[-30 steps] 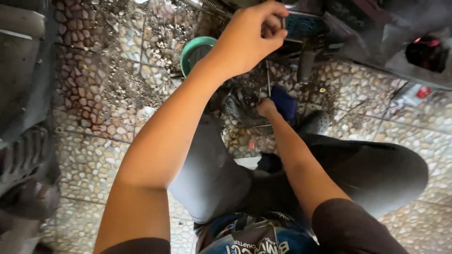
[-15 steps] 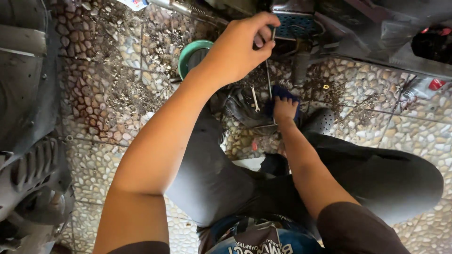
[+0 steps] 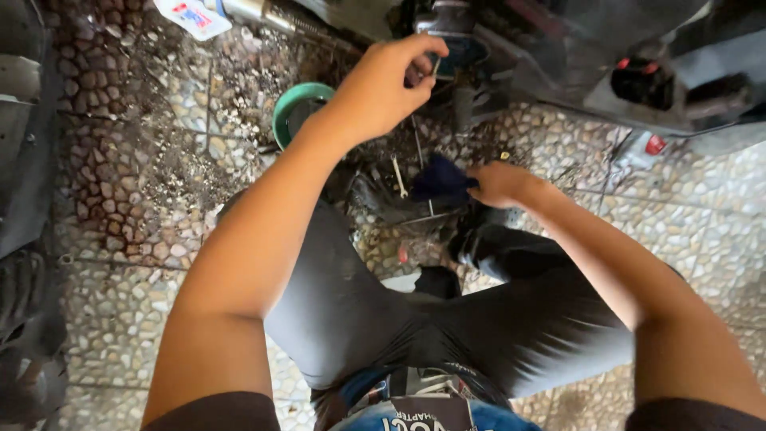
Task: Detailing and cleaning components of a motorcycle.
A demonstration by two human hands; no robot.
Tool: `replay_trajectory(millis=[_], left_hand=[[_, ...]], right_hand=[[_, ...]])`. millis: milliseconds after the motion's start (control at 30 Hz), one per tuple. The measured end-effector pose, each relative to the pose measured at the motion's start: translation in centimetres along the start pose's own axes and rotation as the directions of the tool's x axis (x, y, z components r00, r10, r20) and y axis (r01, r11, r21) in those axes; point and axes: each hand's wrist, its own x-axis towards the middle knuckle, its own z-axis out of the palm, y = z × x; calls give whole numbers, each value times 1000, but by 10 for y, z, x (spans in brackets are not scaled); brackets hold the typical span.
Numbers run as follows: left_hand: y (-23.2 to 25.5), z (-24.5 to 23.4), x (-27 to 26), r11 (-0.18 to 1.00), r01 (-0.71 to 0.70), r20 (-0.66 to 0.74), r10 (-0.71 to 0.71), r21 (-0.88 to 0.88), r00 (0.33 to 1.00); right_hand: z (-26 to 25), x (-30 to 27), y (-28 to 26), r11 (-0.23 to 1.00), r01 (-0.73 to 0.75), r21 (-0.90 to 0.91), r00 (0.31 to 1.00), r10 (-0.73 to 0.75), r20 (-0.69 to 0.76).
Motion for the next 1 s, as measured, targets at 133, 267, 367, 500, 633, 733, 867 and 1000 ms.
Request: replay_trajectory(millis=[133,267,367,500,633,733,867,1000], left_hand=[[23,3,-8,993,26,-31,-30,-112,999],[39,9,-14,985,28,-76,-41,-168,996],[59,14,-20,971,98,-43,-110,-220,993],[88,22,-14,969,82,-39,-94,-232,995],[111,26,-11,987,15,-77,-28,-162,997],[101,34,-13,946,118,-107,-157,-302,982],[77,42,-20,916,154,-90,-201,-371,976],[95,27,-14,931,74,-104,-119,-358,987]], right_hand=[[-65,-63,-42,999,-27,-16,999,27,-39],[-85,-81,-45,986,92,140,965,-53,-256],[-76,-75,-32,877,214,431,916,-27,-400],[-100,-86,-52,153,393,907,903,124,-412],[-125,-99,-75,-334,570,750,814,111,-570],[-110,-89,-68,-338,639,691,765,180,-619],[-54,-65,-29,-295,657,694,753,229,-616],[-97,-78,-62,-284,677,679,736,273,-619]])
